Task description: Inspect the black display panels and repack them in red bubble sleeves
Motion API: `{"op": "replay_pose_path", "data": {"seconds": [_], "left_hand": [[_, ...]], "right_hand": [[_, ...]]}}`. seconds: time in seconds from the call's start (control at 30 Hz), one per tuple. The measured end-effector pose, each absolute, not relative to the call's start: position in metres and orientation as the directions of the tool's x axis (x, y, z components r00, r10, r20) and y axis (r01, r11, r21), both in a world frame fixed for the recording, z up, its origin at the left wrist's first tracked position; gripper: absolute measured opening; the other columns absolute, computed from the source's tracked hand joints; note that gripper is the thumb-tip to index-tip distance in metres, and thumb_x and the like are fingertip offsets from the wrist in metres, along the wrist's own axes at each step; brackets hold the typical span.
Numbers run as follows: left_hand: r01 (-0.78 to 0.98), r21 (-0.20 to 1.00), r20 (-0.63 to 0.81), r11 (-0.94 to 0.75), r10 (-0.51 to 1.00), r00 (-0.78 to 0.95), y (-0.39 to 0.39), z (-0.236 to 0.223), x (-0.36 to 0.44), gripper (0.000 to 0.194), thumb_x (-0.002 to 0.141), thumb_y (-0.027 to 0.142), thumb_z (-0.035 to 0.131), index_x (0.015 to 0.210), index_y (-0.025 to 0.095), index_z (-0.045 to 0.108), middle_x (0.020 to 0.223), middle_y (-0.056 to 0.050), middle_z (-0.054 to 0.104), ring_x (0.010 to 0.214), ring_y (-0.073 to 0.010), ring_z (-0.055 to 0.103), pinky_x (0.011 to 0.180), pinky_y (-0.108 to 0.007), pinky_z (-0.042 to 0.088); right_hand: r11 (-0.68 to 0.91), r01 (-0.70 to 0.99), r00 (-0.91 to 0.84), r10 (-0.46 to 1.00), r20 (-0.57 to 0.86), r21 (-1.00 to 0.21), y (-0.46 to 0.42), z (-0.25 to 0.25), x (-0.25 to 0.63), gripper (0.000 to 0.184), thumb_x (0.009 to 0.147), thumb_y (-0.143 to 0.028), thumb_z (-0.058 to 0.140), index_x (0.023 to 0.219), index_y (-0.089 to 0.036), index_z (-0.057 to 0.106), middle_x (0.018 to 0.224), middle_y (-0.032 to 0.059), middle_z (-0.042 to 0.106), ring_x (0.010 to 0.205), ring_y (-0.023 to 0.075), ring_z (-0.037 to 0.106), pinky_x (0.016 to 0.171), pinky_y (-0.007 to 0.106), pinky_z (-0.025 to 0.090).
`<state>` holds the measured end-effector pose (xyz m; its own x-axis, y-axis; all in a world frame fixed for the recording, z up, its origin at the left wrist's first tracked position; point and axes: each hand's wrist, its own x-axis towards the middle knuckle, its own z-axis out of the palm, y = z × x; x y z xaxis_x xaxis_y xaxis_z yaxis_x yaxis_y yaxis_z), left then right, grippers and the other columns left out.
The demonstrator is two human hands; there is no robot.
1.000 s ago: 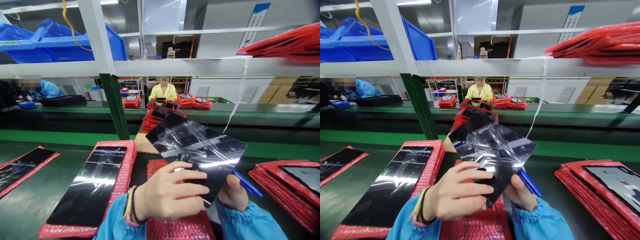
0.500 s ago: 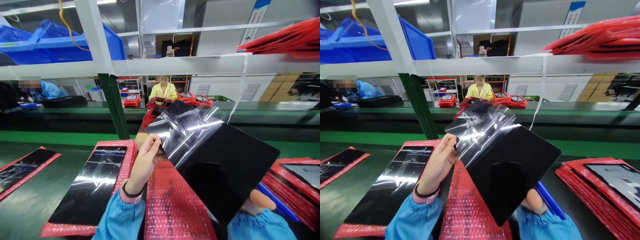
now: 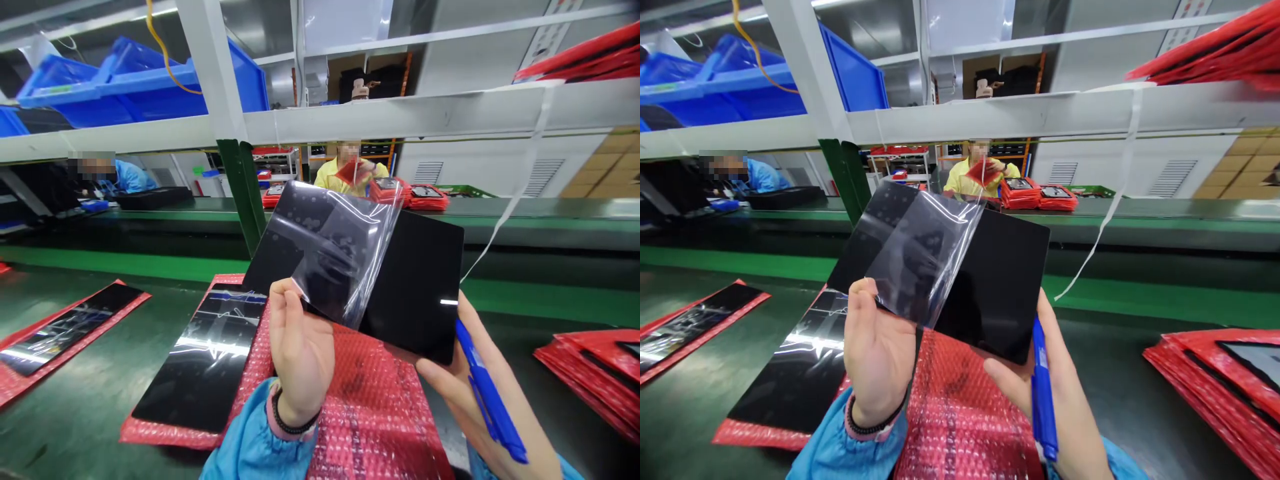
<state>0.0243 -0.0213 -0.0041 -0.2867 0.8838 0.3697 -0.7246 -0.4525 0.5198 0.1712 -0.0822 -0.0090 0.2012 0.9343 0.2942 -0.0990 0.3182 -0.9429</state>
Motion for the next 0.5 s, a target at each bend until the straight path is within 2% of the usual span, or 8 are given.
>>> {"op": "replay_pose_path", "data": {"seconds": [0.07,0.2,0.37,0.5], "left_hand": [[-0.717,0.523,0.372,-0.461,0.880,-0.295,-0.024,-0.006,0.026,0.011,0.090,0.036,0.056,0.089,0.026,0.055,0.083,0.002,0.053,0.076,-0.0119,0.056,0.071,-0.025,0.052],[-0.744,0.520,0.339,-0.420,0.901,-0.272,-0.023,-0.012,0.027,0.011,0.090,0.037,0.056,0.090,0.026,0.055,0.087,0.001,0.054,0.079,-0.0127,0.057,0.068,-0.023,0.050],[-0.720,0.561,0.223,-0.409,0.912,-0.344,-0.009,-0.017,0.022,0.012,0.088,0.035,0.060,0.094,0.025,0.060,0.097,0.001,0.054,0.092,-0.0120,0.056,0.078,-0.021,0.048],[-0.740,0.539,0.201,-0.402,0.915,-0.351,0.005,-0.012,0.019,0.012,0.086,0.033,0.064,0.092,0.023,0.062,0.098,0.002,0.056,0.093,-0.0124,0.057,0.082,-0.024,0.047]], "right_hand": [[0.327,-0.013,0.253,0.915,0.313,-0.945,-0.081,-0.012,0.169,0.084,0.077,-0.030,0.072,0.147,-0.039,0.025,0.152,-0.0046,0.033,0.140,0.0250,0.031,0.117,0.040,0.027],[0.341,0.209,0.294,0.872,0.392,-0.916,-0.074,-0.020,0.173,0.084,0.077,-0.034,0.072,0.147,-0.033,0.026,0.153,-0.0026,0.031,0.143,0.0260,0.024,0.120,0.038,0.016],[0.360,0.186,0.241,0.885,0.398,-0.914,-0.064,-0.028,0.174,0.078,0.085,-0.037,0.063,0.150,-0.031,0.019,0.158,-0.0014,0.022,0.145,0.0227,0.018,0.120,0.041,0.011],[0.360,0.099,0.191,0.908,0.373,-0.928,-0.061,-0.030,0.169,0.075,0.088,-0.036,0.060,0.150,-0.032,0.017,0.159,-0.0022,0.018,0.146,0.0204,0.015,0.120,0.041,0.008]]}}
